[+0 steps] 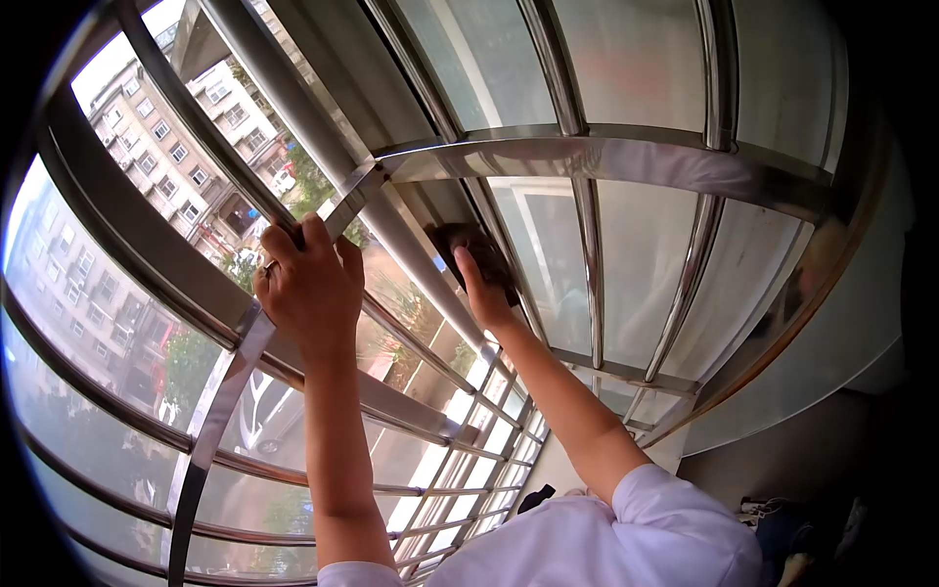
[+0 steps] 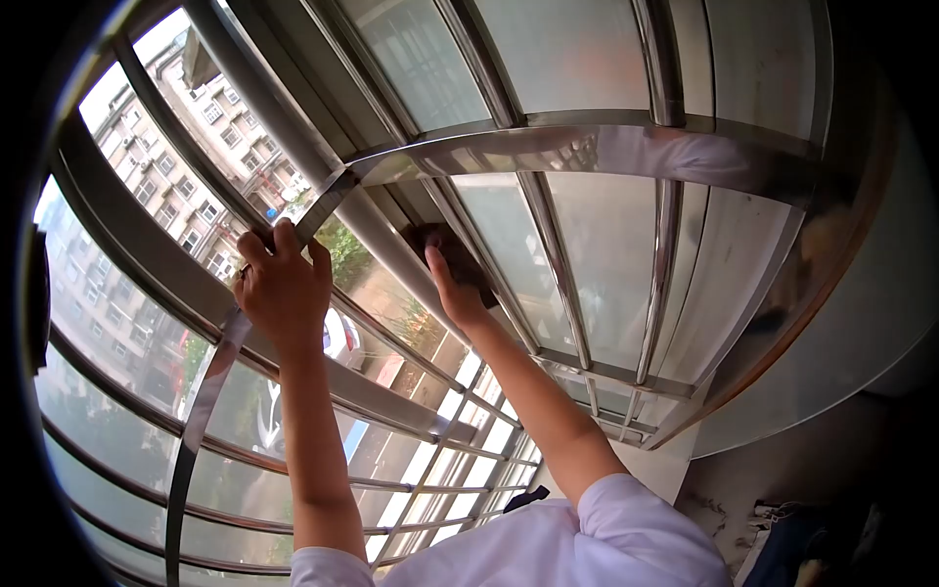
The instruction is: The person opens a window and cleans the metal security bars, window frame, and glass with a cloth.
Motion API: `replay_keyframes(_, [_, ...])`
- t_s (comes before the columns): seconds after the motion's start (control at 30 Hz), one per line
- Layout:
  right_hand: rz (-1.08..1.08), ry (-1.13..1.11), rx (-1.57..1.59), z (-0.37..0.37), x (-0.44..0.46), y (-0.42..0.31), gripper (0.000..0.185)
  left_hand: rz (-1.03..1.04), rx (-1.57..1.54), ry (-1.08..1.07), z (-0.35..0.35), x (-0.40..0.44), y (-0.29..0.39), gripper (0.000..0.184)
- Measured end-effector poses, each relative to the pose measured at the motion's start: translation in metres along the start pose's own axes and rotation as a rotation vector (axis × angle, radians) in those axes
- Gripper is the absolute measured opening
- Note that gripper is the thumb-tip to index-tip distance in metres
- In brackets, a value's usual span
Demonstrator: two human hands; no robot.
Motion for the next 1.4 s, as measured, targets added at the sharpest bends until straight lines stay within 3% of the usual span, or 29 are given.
replay_keyframes(0.03, [0.142,-0.009,0.188,0.011,0.014,0.002,0.042,-0.01,0.014,0.009,0.0,0.0,0.0,0.029])
replay_keyframes(0.07, [0.15,-0.006,0.197,0.018,0.031,-0.001,0.042,-0.006,-0.002,0.022,0.001,0.0,0.0,0.03])
replay_keyframes(0.1, [0.118,-0.019,0.05,0.024,0.049,-0.006,0.04,0.003,0.007,0.014,0.001,0.0,0.001,0.03])
replay_keyframes(0.2, [0.211,-0.106,-0.078,0.017,0.063,0.007,0.075,-0.008,0.054,-0.019,0.002,0.0,0.002,0.03])
replay_keyframes(0.27, [0.225,-0.119,-0.052,0.007,0.045,0.02,0.076,0.002,0.075,0.008,0.002,-0.001,0.003,0.03])
replay_keyframes(0.3, [0.277,-0.057,-0.159,-0.001,0.033,0.034,0.061,0.006,0.077,0.007,0.003,0.0,0.004,0.03])
replay_keyframes(0.37, [0.332,0.005,-0.265,-0.011,0.007,0.045,0.054,0.004,0.083,0.012,0.004,0.0,0.003,0.031])
replay_keyframes(0.43, [0.118,0.102,-0.128,-0.019,-0.016,0.048,0.062,0.011,0.089,0.004,0.002,0.001,0.004,0.031])
replay_keyframes(0.5, [0.361,0.037,-0.217,-0.054,-0.043,0.091,0.068,0.021,0.093,-0.014,0.001,-0.002,0.003,0.032])
replay_keyframes(0.57, [0.372,0.06,-0.323,-0.073,-0.064,0.155,0.062,0.032,0.117,0.016,0.003,-0.002,0.0,0.028])
replay_keyframes(0.63, [0.321,0.379,-0.442,-0.068,-0.064,0.146,0.059,0.021,0.12,0.007,0.003,-0.001,0.002,0.029])
replay_keyframes(0.67, [0.848,0.265,-0.55,-0.078,-0.061,0.141,0.057,0.011,0.125,-0.006,0.003,-0.002,0.002,0.029])
replay_keyframes(0.7, [0.855,0.263,-0.556,-0.076,-0.063,0.13,0.057,0.01,0.124,-0.016,0.002,-0.003,0.001,0.029])
replay_keyframes(0.77, [0.296,0.024,-0.183,-0.061,-0.049,0.113,0.06,0.021,0.138,0.007,0.005,-0.002,0.0,0.029])
replay_keyframes(0.8, [-0.034,0.165,-0.301,-0.032,-0.039,0.084,0.053,0.018,0.139,0.003,0.004,-0.001,0.001,0.029])
replay_keyframes(0.83, [0.149,0.081,-0.26,-0.032,-0.035,0.068,0.062,0.024,0.12,0.016,0.002,-0.001,0.002,0.029])
replay_keyframes(0.93, [0.232,0.068,-0.266,-0.016,-0.008,0.043,0.054,0.011,0.116,0.01,0.0,-0.001,0.001,0.029])
replay_keyframes(1.03, [0.021,0.067,-0.19,-0.021,-0.011,0.067,0.052,-0.013,0.112,0.056,0.005,-0.001,0.005,0.028])
replay_keyframes(1.17, [0.371,0.044,-0.491,-0.068,-0.046,0.119,0.057,-0.03,0.142,0.045,0.004,0.0,0.005,0.029])
replay_keyframes(1.2, [0.496,0.019,-0.485,-0.078,-0.051,0.133,0.064,-0.038,0.137,0.033,0.006,-0.001,0.004,0.029])
replay_keyframes(1.23, [0.592,0.16,-0.528,-0.071,-0.057,0.112,0.074,-0.049,0.135,0.023,0.005,-0.001,0.004,0.03])
replay_keyframes(1.27, [0.645,0.2,-0.461,-0.082,-0.059,0.139,0.08,-0.064,0.141,-0.016,0.002,0.0,0.006,0.029])
replay_keyframes(1.33, [0.662,0.288,-0.391,-0.082,-0.063,0.121,0.098,-0.036,0.103,0.029,0.005,-0.001,0.002,0.029])
replay_keyframes(1.4, [0.425,0.272,-0.356,-0.073,-0.076,0.094,0.071,-0.019,0.074,0.068,0.003,-0.003,0.0,0.029])
Point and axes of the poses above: each hand's wrist, its own x-axis towards the middle knuckle, its own z-axis out of the palm, y = z × x, the point moved 1 cm from there along x, towards the middle knuckle, and after that the axes turned 2 degrees about x, right-handed, at the moved point
